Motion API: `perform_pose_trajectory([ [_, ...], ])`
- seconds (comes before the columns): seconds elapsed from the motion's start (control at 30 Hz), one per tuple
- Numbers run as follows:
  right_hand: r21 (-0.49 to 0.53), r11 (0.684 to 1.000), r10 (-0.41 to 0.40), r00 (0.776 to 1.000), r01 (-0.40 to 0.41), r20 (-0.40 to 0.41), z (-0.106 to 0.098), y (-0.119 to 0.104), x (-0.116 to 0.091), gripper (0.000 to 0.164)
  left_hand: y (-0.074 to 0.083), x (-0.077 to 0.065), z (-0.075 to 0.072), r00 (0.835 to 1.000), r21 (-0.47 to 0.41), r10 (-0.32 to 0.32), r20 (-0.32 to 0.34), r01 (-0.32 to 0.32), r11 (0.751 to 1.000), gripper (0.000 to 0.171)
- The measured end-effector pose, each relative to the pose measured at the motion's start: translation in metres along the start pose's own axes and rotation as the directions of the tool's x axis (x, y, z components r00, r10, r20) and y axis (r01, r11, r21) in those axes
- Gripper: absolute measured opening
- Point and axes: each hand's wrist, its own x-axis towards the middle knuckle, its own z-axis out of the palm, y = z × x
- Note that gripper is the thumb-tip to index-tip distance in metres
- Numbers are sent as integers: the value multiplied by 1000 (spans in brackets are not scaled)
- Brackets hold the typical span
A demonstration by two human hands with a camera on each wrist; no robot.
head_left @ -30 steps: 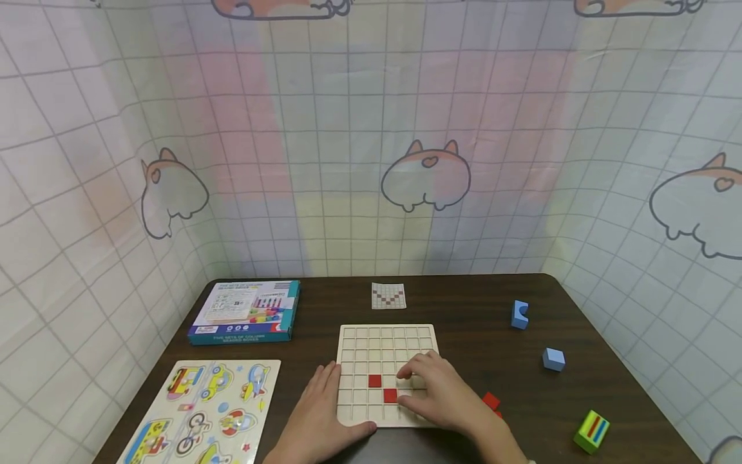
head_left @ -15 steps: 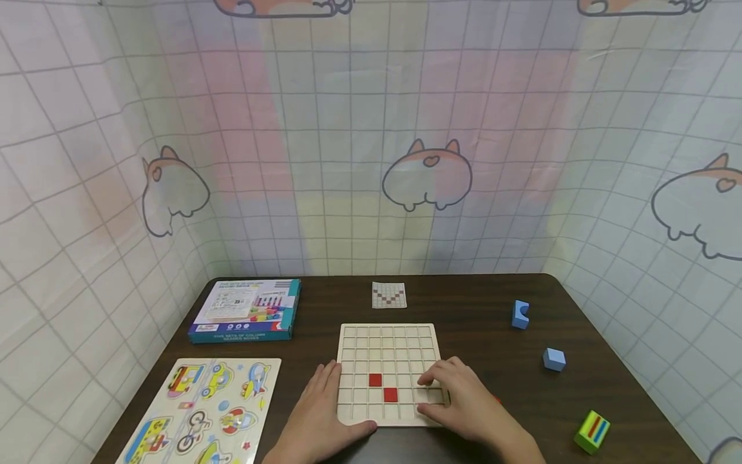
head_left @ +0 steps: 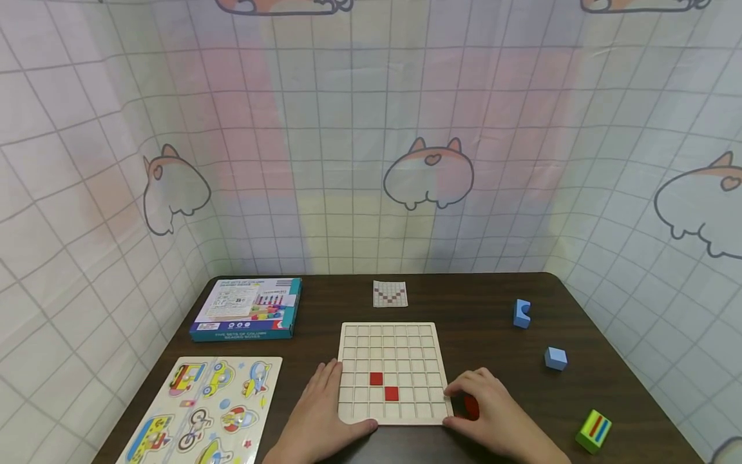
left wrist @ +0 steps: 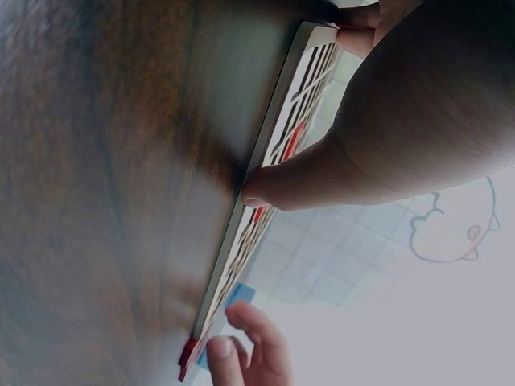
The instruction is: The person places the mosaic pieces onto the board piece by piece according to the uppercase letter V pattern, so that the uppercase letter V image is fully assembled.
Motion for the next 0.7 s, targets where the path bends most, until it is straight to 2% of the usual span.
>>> perform_pose_trajectory([
  [0.43, -2, 1000, 6, 1000, -6, -16, -6, 16, -17, 37, 5, -4, -5, 1000, 7, 9, -5, -9, 1000, 140],
  [0.7, 6, 1000, 16, 999, -16, 34, -8, 16, -17, 25, 4, -2, -4, 1000, 1, -1, 5, 1, 1000, 139],
])
